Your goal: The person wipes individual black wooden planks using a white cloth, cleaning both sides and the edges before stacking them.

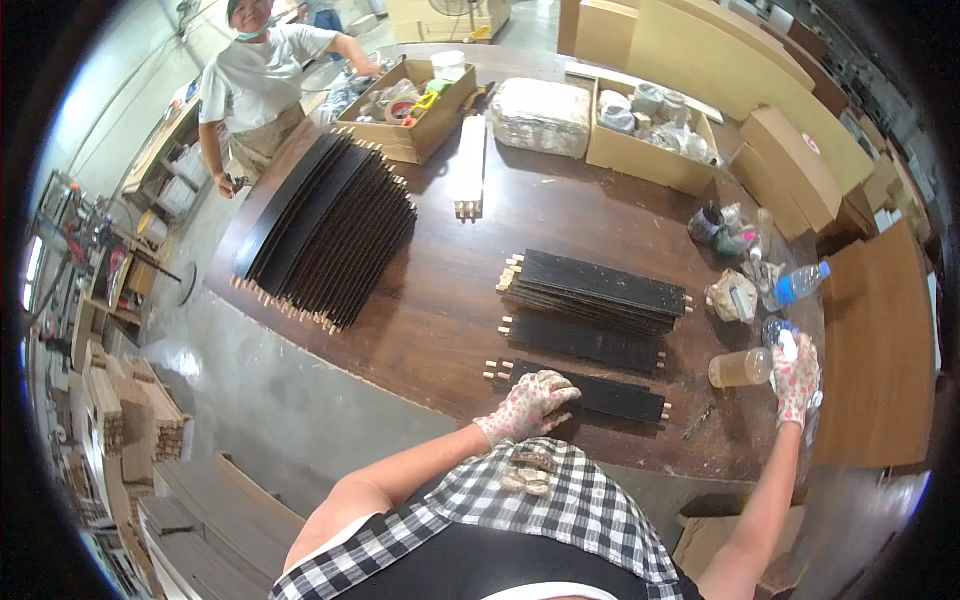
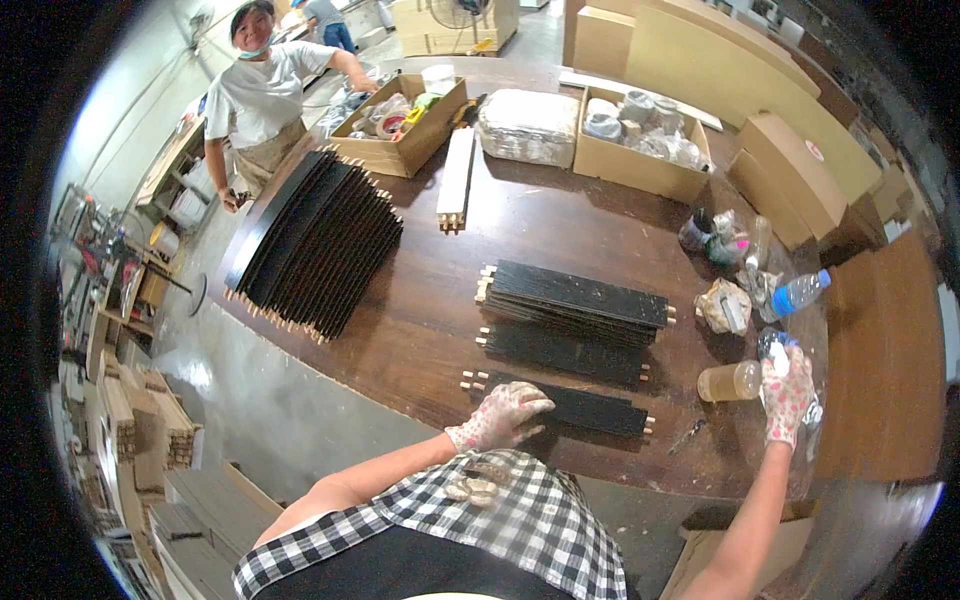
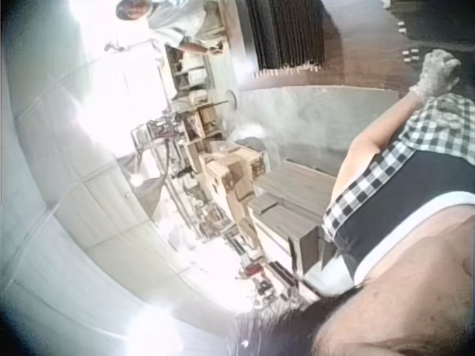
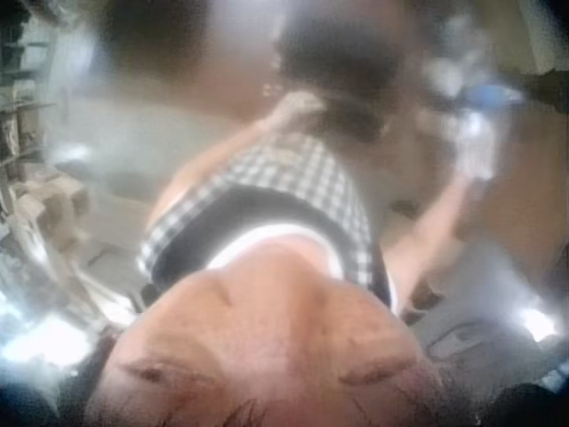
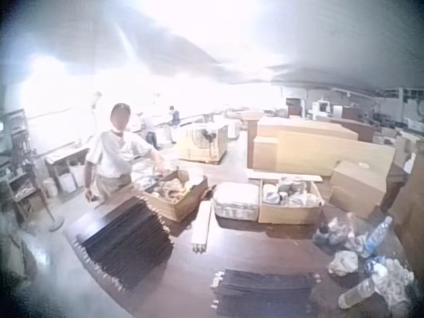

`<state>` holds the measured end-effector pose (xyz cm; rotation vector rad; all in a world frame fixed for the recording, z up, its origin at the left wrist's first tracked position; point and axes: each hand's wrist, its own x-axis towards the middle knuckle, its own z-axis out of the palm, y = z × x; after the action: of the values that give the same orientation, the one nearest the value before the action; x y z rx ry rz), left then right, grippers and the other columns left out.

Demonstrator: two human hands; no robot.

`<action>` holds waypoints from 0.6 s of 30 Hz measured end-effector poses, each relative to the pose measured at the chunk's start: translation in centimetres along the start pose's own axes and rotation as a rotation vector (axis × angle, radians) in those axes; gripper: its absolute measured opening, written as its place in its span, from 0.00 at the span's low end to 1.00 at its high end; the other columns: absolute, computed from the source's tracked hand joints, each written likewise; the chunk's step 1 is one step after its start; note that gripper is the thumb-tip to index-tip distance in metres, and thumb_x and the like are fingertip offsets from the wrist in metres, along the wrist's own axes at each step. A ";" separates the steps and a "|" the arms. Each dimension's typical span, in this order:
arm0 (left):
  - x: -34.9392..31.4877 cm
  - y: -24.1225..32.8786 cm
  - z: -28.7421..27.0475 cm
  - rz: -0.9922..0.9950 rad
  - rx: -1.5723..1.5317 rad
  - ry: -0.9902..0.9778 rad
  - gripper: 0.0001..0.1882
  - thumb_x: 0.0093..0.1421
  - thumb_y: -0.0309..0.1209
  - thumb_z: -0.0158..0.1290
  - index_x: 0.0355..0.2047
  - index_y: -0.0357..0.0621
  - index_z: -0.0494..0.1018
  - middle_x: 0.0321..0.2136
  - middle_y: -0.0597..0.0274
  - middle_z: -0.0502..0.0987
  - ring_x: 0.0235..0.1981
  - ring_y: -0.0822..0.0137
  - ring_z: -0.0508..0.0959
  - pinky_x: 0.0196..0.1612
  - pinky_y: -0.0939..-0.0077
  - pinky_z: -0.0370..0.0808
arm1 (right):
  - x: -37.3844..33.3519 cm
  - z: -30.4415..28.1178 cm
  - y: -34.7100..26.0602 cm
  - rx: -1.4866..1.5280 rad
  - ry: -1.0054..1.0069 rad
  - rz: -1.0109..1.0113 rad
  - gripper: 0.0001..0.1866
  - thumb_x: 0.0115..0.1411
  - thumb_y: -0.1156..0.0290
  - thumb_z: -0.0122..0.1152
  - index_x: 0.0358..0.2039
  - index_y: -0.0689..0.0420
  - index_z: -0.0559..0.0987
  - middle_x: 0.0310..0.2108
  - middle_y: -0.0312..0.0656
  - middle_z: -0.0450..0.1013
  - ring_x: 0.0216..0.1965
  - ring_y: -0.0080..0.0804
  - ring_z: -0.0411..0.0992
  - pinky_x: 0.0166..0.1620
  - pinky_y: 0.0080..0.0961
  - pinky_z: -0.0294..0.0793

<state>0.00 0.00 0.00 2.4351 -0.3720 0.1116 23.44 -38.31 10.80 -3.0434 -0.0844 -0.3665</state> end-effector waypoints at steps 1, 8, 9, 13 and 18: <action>0.1 0.0 0.3 0.015 -0.017 0.022 0.21 0.53 0.34 0.61 0.47 0.47 0.73 0.46 0.56 0.74 0.51 0.55 0.72 0.54 0.59 0.68 | -0.1 -0.4 0.6 0.044 0.003 -0.001 0.19 0.54 0.60 0.64 0.44 0.54 0.76 0.42 0.51 0.75 0.44 0.42 0.75 0.47 0.39 0.71; 4.2 0.6 3.1 0.096 -0.035 -0.035 0.17 0.56 0.34 0.57 0.47 0.50 0.74 0.46 0.61 0.75 0.52 0.59 0.72 0.52 0.61 0.69 | -3.5 2.5 7.7 1.249 0.399 0.358 0.24 0.62 0.57 0.55 0.54 0.57 0.72 0.44 0.37 0.71 0.40 0.31 0.69 0.40 0.29 0.70; 4.3 0.8 3.1 0.118 -0.057 -0.062 0.17 0.56 0.33 0.57 0.48 0.51 0.74 0.47 0.61 0.75 0.52 0.59 0.72 0.52 0.61 0.69 | -4.3 3.1 6.8 1.388 0.343 0.554 0.25 0.62 0.55 0.54 0.56 0.55 0.71 0.44 0.38 0.70 0.40 0.31 0.69 0.39 0.27 0.69; 4.7 1.0 5.3 0.168 -0.031 0.019 0.16 0.54 0.30 0.53 0.44 0.53 0.76 0.43 0.63 0.76 0.49 0.59 0.73 0.49 0.63 0.70 | -5.9 8.4 10.5 1.652 0.269 0.760 0.25 0.60 0.54 0.58 0.53 0.55 0.72 0.44 0.40 0.71 0.45 0.33 0.70 0.48 0.29 0.70; 4.8 1.7 4.6 0.226 -0.095 -0.042 0.14 0.54 0.30 0.52 0.42 0.52 0.76 0.41 0.63 0.76 0.47 0.59 0.74 0.45 0.63 0.72 | -3.3 -2.2 6.7 0.855 0.347 0.442 0.22 0.60 0.62 0.60 0.50 0.63 0.74 0.48 0.46 0.73 0.46 0.34 0.71 0.50 0.30 0.70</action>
<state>3.98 -5.30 -1.71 2.2983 -0.6565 0.1370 20.19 -45.33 11.66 -2.0489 0.3512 -0.6124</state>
